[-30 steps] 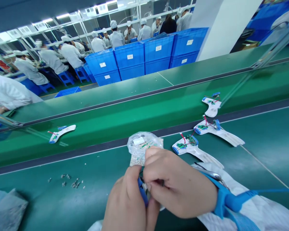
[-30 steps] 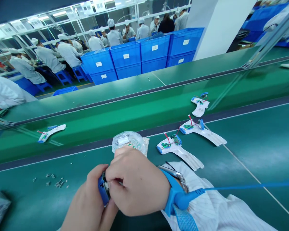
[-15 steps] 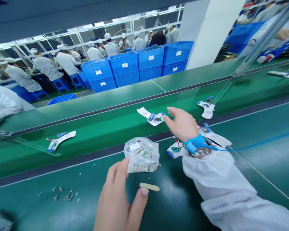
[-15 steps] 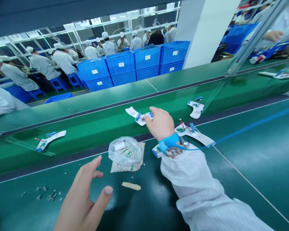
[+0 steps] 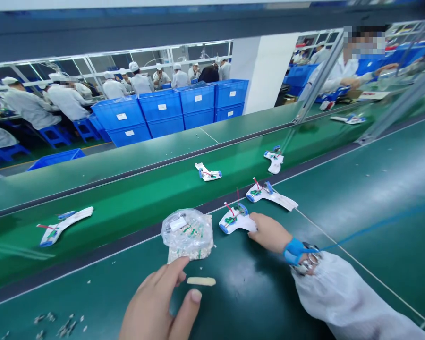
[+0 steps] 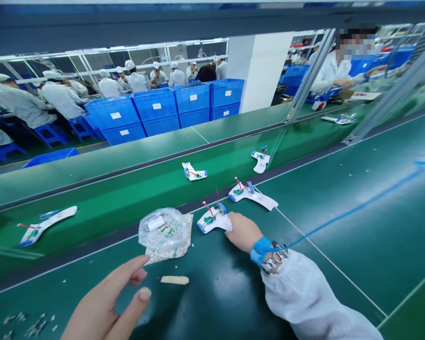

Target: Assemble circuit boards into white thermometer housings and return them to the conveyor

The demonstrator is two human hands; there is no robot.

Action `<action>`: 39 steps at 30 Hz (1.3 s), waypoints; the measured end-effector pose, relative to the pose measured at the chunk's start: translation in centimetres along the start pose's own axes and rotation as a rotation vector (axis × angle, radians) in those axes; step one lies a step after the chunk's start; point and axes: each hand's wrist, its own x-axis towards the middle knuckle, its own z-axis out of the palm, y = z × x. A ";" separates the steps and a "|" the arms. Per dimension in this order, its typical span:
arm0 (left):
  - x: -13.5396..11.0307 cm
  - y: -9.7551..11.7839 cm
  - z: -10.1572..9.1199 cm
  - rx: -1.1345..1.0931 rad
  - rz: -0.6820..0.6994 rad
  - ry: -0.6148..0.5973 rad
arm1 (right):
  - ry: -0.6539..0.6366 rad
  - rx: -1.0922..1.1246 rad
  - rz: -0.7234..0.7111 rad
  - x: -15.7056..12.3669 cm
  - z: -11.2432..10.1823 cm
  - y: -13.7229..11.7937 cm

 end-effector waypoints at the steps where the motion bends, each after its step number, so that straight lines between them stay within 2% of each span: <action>1: 0.2 -0.3 0.1 -0.015 -0.006 -0.005 | -0.004 0.030 -0.058 -0.4 -0.6 -0.6; 3: 0.5 -0.6 0.4 -0.063 -0.070 0.026 | -0.028 0.146 -0.235 -1.5 -1.8 -2.0; 5: 0.6 -0.6 0.9 -0.182 -0.171 0.123 | -0.102 0.365 -0.498 -2.6 -2.9 -3.9; 8: 0.5 0.0 1.7 -0.580 -0.219 0.218 | -0.261 0.637 -0.901 -3.4 -3.9 -6.8; 10: 0.1 0.4 2.0 -0.783 -0.193 0.201 | -0.324 0.631 -1.048 -3.2 -4.3 -8.4; 13: -0.5 0.6 1.7 -0.867 -0.189 0.194 | -0.421 0.624 -1.102 -2.4 -4.4 -9.9; 15: -1.0 0.7 1.2 -0.994 -0.180 0.136 | -0.586 0.730 -1.109 -1.9 -4.2 -10.3; 17: -1.3 0.9 0.7 -1.162 -0.195 0.067 | -0.806 0.869 -1.109 -1.7 -3.8 -10.4; 20: -1.5 1.0 0.6 -1.327 -0.242 0.050 | -1.030 0.978 -0.992 -1.8 -3.0 -10.5; 23: -1.1 0.7 1.0 -1.402 -0.206 0.025 | -1.122 0.973 -0.916 -1.8 -2.0 -10.9; 25: -0.6 0.2 1.4 -1.377 -0.124 0.065 | -1.237 0.982 -0.989 -1.8 -1.2 -11.6; 27: -0.2 -0.2 1.7 -1.300 -0.045 0.177 | -1.368 1.049 -1.074 -1.9 -0.4 -12.3; 29: 0.1 -0.5 1.9 -1.226 -0.026 0.285 | -1.428 1.100 -1.126 -2.2 0.0 -12.9; 31: 0.1 -0.5 1.9 -1.206 -0.054 0.328 | -1.372 1.031 -1.177 -2.4 -0.3 -13.0; 33: -0.1 -0.3 1.8 -1.220 -0.080 0.370 | -1.204 0.858 -1.237 -2.3 -1.2 -12.4; 35: -0.3 -0.1 1.6 -1.246 -0.114 0.416 | -0.894 0.674 -1.188 -2.0 -2.6 -11.3; 37: -0.5 0.1 1.3 -1.267 -0.155 0.444 | -0.463 0.550 -0.982 -1.8 -3.9 -10.1; 39: -0.5 0.2 1.2 -1.280 -0.192 0.431 | -0.078 0.559 -0.753 -2.1 -4.9 -9.4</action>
